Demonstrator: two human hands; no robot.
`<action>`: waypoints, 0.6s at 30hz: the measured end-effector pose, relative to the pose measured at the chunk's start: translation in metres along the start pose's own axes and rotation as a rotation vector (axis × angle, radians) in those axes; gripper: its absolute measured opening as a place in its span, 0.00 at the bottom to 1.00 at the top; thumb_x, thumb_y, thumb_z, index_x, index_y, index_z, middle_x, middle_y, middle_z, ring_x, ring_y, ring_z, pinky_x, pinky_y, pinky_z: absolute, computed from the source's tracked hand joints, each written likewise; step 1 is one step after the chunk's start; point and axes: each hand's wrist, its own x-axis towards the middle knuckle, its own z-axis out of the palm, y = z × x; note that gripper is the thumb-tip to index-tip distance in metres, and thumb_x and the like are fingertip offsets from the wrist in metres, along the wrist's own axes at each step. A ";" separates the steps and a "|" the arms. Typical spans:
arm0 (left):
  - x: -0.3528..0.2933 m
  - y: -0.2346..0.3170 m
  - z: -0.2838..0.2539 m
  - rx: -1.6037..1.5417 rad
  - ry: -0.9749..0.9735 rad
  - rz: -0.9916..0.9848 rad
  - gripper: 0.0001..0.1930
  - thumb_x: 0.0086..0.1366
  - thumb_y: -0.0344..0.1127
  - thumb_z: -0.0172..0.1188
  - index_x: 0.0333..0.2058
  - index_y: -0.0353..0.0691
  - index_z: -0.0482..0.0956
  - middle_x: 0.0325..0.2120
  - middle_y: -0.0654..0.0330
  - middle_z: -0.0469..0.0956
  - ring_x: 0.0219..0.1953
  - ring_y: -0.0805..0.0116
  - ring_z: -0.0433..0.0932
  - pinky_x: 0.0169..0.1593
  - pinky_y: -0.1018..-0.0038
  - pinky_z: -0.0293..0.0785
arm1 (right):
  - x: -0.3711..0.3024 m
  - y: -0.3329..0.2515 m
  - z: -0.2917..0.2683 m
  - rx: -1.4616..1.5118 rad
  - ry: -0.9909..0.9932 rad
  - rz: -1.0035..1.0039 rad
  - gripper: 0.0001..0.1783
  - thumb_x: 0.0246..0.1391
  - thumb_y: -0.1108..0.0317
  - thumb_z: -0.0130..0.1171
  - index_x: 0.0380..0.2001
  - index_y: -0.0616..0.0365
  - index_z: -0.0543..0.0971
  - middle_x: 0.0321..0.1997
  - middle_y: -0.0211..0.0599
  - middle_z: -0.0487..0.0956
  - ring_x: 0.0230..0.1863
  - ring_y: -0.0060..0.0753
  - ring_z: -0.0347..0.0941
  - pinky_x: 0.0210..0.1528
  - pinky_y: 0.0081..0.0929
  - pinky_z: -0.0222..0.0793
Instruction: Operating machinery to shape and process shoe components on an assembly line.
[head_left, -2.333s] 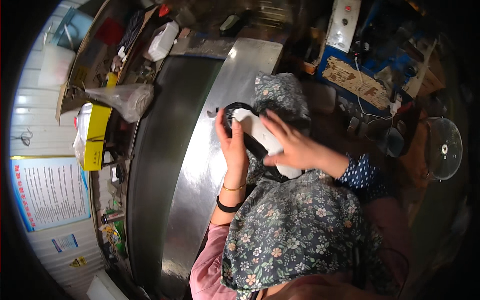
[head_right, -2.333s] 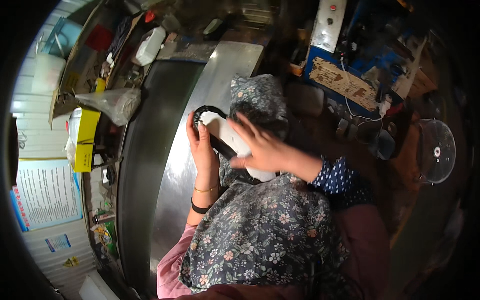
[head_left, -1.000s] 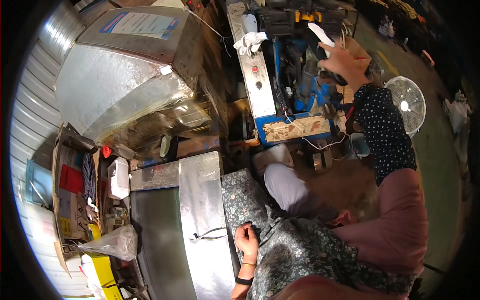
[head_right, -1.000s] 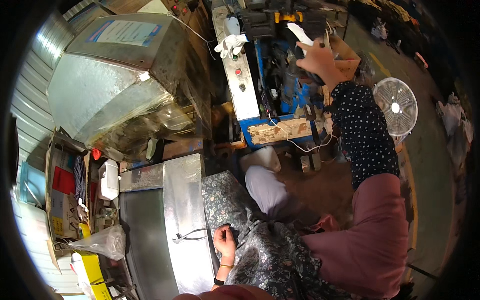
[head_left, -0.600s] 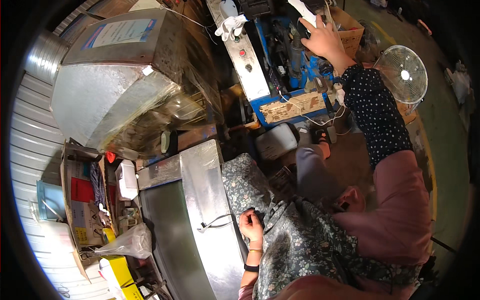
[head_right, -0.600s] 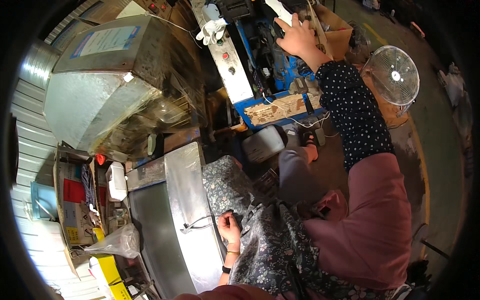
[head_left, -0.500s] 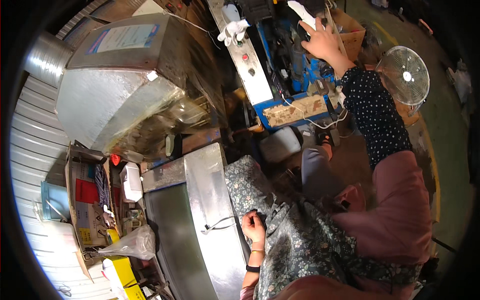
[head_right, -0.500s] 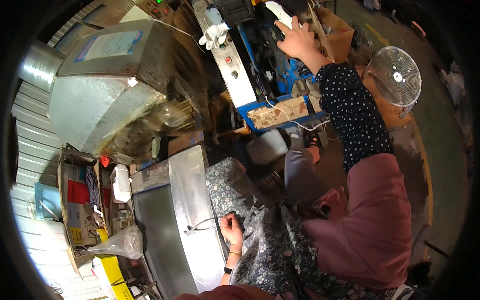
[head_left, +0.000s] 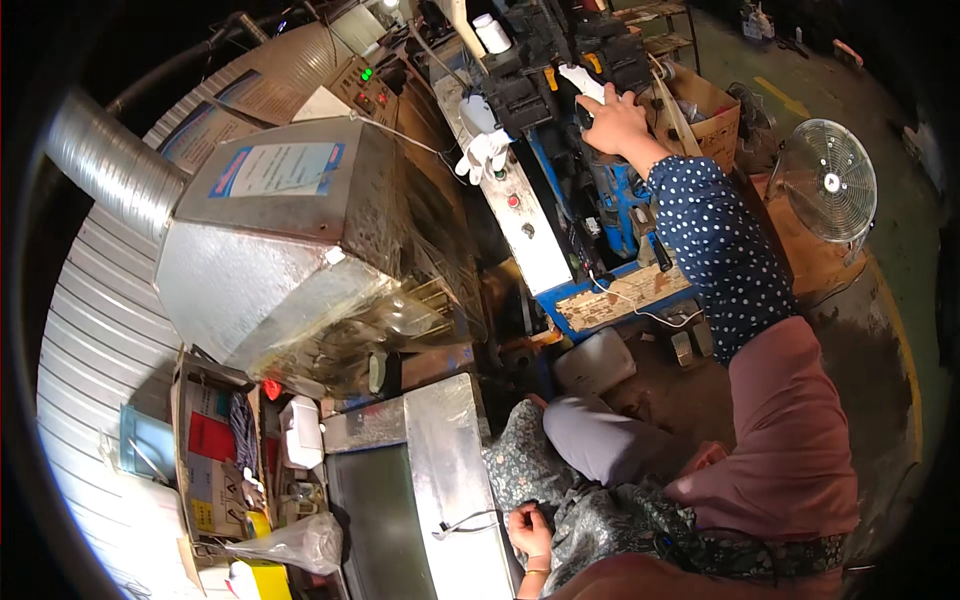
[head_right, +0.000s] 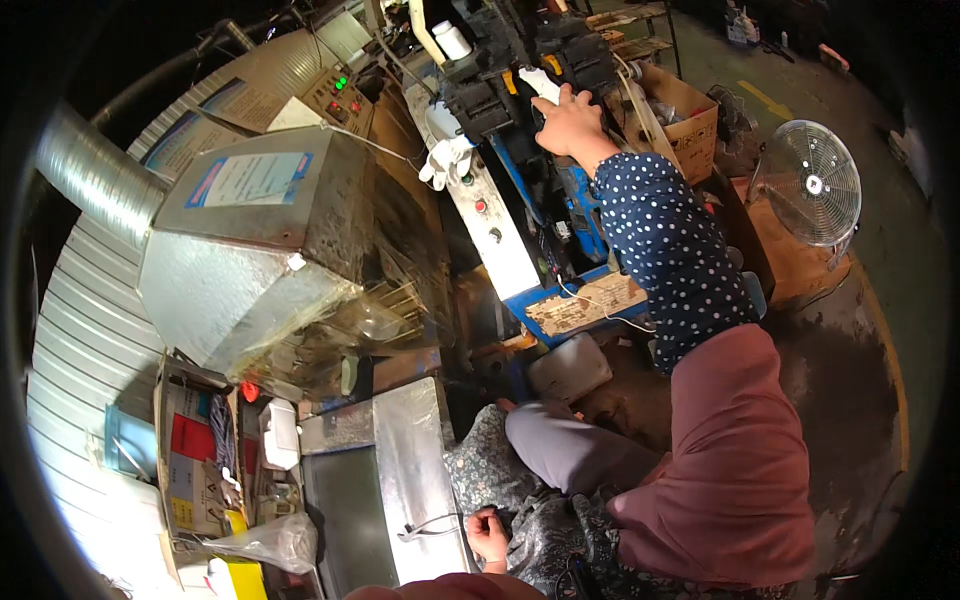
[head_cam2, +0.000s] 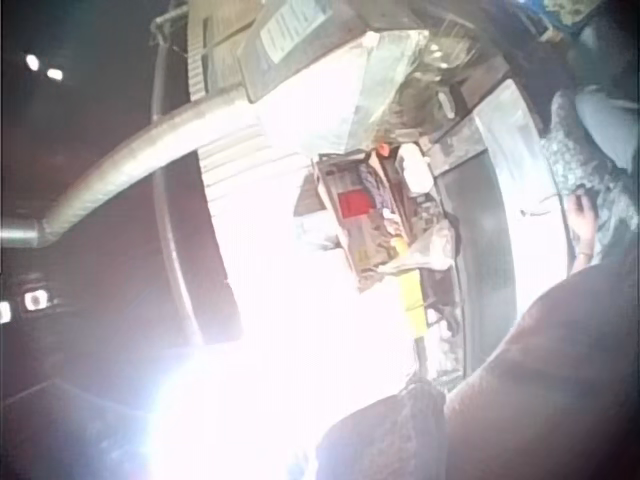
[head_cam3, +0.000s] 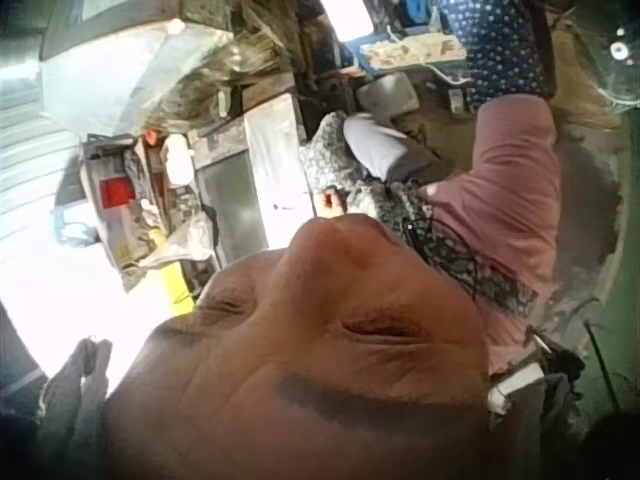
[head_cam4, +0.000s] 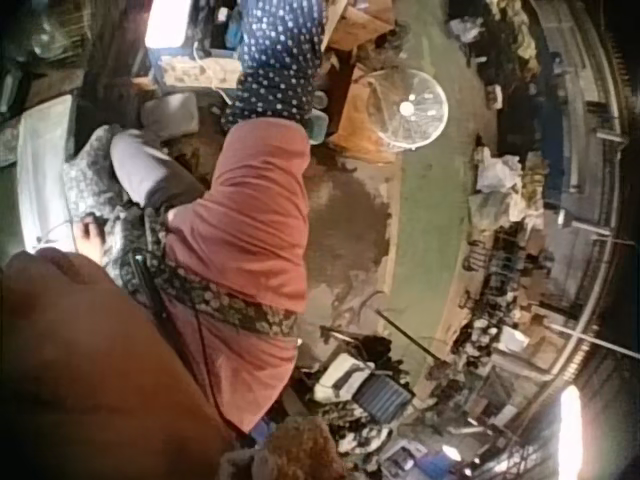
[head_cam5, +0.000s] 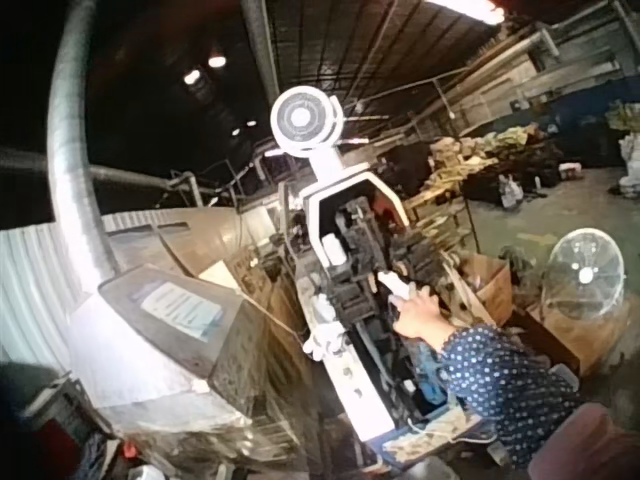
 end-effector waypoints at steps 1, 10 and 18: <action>-0.001 -0.005 0.000 -0.060 0.006 -0.042 0.04 0.58 0.25 0.60 0.30 0.39 0.83 0.25 0.59 0.79 0.28 0.67 0.76 0.35 0.72 0.73 | 0.000 0.000 -0.001 -0.012 -0.020 0.001 0.40 0.54 0.47 0.63 0.71 0.24 0.64 0.78 0.49 0.55 0.68 0.61 0.60 0.64 0.53 0.66; 0.002 -0.006 -0.001 0.058 -0.001 0.054 0.03 0.57 0.27 0.61 0.28 0.40 0.83 0.23 0.59 0.78 0.26 0.64 0.75 0.34 0.70 0.72 | 0.005 -0.002 -0.013 0.009 0.025 0.012 0.40 0.53 0.49 0.63 0.70 0.25 0.66 0.77 0.47 0.56 0.68 0.59 0.59 0.63 0.52 0.65; 0.004 -0.001 0.001 0.067 0.004 0.059 0.03 0.57 0.27 0.61 0.29 0.39 0.83 0.25 0.59 0.80 0.27 0.64 0.77 0.35 0.70 0.74 | 0.005 -0.002 -0.011 0.043 0.063 -0.006 0.37 0.52 0.55 0.56 0.69 0.27 0.69 0.76 0.50 0.58 0.69 0.65 0.58 0.63 0.55 0.61</action>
